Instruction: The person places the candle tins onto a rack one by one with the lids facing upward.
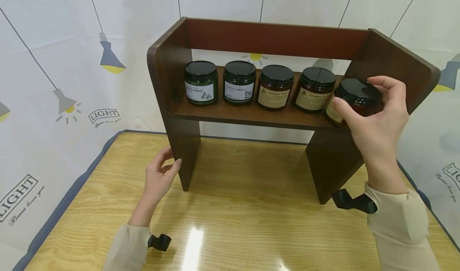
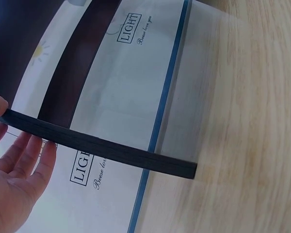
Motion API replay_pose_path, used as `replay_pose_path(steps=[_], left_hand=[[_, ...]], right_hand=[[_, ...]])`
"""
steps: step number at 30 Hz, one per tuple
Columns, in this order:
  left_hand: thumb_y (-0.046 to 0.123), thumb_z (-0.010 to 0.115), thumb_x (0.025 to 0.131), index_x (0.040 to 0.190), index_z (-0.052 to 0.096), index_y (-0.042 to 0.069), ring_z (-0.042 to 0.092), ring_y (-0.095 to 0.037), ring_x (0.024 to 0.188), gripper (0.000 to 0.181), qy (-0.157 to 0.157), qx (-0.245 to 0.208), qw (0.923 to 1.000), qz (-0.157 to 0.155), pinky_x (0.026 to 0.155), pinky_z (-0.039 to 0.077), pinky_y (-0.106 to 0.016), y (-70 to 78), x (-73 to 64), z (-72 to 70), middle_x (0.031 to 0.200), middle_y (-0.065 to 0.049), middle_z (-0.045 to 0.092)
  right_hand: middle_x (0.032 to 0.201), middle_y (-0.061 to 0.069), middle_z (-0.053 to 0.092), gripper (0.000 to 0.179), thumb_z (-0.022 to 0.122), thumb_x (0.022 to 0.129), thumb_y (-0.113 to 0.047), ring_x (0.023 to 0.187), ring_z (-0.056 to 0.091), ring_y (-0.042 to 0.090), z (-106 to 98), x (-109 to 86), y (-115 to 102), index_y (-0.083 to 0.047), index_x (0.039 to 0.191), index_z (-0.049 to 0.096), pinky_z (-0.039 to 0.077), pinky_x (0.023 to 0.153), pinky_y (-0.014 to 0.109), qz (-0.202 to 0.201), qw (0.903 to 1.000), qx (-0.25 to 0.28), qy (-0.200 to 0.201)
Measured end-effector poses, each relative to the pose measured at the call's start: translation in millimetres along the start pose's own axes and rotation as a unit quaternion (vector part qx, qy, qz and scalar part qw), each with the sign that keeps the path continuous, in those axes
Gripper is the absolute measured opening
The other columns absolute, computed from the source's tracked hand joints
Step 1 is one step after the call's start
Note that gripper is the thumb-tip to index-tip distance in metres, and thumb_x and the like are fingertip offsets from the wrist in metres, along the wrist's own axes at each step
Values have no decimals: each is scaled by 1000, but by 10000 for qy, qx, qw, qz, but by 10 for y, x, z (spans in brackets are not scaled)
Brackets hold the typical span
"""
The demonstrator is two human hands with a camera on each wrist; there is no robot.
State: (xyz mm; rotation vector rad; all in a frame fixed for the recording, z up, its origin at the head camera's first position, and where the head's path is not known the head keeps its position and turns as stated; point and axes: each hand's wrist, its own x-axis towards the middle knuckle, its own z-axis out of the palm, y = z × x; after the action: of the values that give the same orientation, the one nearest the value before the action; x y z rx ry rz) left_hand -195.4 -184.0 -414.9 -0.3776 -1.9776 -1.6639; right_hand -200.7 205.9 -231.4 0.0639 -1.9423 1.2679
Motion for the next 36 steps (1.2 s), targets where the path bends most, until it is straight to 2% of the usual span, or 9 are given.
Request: replay_pose_path(steps=[4, 8, 13, 18, 21, 24, 26, 31, 36], left_hand=[[-11, 61, 83, 118, 57, -9, 57, -5, 94, 35, -7, 22, 10000, -12, 71, 52, -16, -9, 1, -3, 100, -4, 62], [-12, 61, 83, 117, 57, -9, 57, -5, 94, 35, 8, -9, 10000, 12, 70, 52, -16, -3, 2, -3, 99, 3, 61], [-13, 60, 83, 116, 57, -10, 57, -6, 93, 33, 53, -58, 10000, 19, 70, 52, -17, 2, 3, 1, 98, 9, 61], [-13, 60, 83, 115, 56, -11, 57, -6, 93, 32, 36, -57, 10000, 21, 70, 52, -17, -2, 0, 4, 98, 10, 61], [-13, 60, 83, 114, 57, -11, 57, -6, 93, 32, 22, -62, 10000, 30, 70, 52, -17, -13, -2, 7, 98, 10, 61], [-13, 60, 83, 115, 57, -10, 57, -6, 93, 32, 23, -55, 10000, 19, 70, 52, -18, -8, -4, 6, 98, 9, 61], [-12, 60, 83, 115, 57, -10, 57, -7, 93, 32, 27, -46, 10000, 0, 71, 53, -18, -8, -4, 7, 98, 9, 61], [-13, 60, 83, 115, 57, -11, 57, -7, 93, 33, 35, -14, 10000, -64, 71, 53, -18, -5, -2, 5, 98, 10, 61], [-12, 60, 83, 115, 56, -11, 57, -6, 93, 33, 32, -19, 9999, -109, 71, 53, -18, -12, -4, 0, 97, 10, 60]], right_hand=[[108, -3, 55, 52, 77, 72, -8, 92, 55, 11, 9, 30, 37, -15, 118, 53, 44, 72, 16, 28, 10000, 22, -27], [111, -6, 51, 48, 73, 76, -6, 94, 52, 11, -3, 56, 48, -12, 119, 54, 43, 75, 16, 15, 9999, -94, -103], [111, -13, 49, 42, 70, 79, -12, 95, 47, 4, -21, 94, 23, -8, 120, 58, 41, 77, 14, -97, 9962, -844, -168], [104, -22, 46, 42, 76, 76, -15, 98, 41, -6, -48, 151, -31, -2, 114, 64, 40, 80, 12, -384, 9890, -1415, -184], [108, -7, 59, 41, 76, 76, -14, 104, 50, 7, -88, 187, -68, 0, 114, 65, 37, 84, 15, -604, 9826, -1699, -441], [121, 14, 60, 40, 71, 81, -12, 113, 51, 30, -151, 234, -117, 3, 117, 62, 38, 91, 34, -856, 9691, -2096, -983], [128, 21, 54, 41, 67, 84, -11, 117, 45, 42, -192, 273, -147, 5, 121, 59, 33, 95, 50, -916, 9572, -2358, -1410], [132, 24, 49, 41, 62, 89, -9, 121, 39, 48, -248, 364, -182, 6, 126, 54, 30, 98, 60, -966, 9320, -2806, -2079], [133, 24, 48, 42, 61, 90, -12, 122, 39, 47, -261, 375, -185, 5, 128, 53, 31, 98, 60, -876, 9288, -2848, -2204]])
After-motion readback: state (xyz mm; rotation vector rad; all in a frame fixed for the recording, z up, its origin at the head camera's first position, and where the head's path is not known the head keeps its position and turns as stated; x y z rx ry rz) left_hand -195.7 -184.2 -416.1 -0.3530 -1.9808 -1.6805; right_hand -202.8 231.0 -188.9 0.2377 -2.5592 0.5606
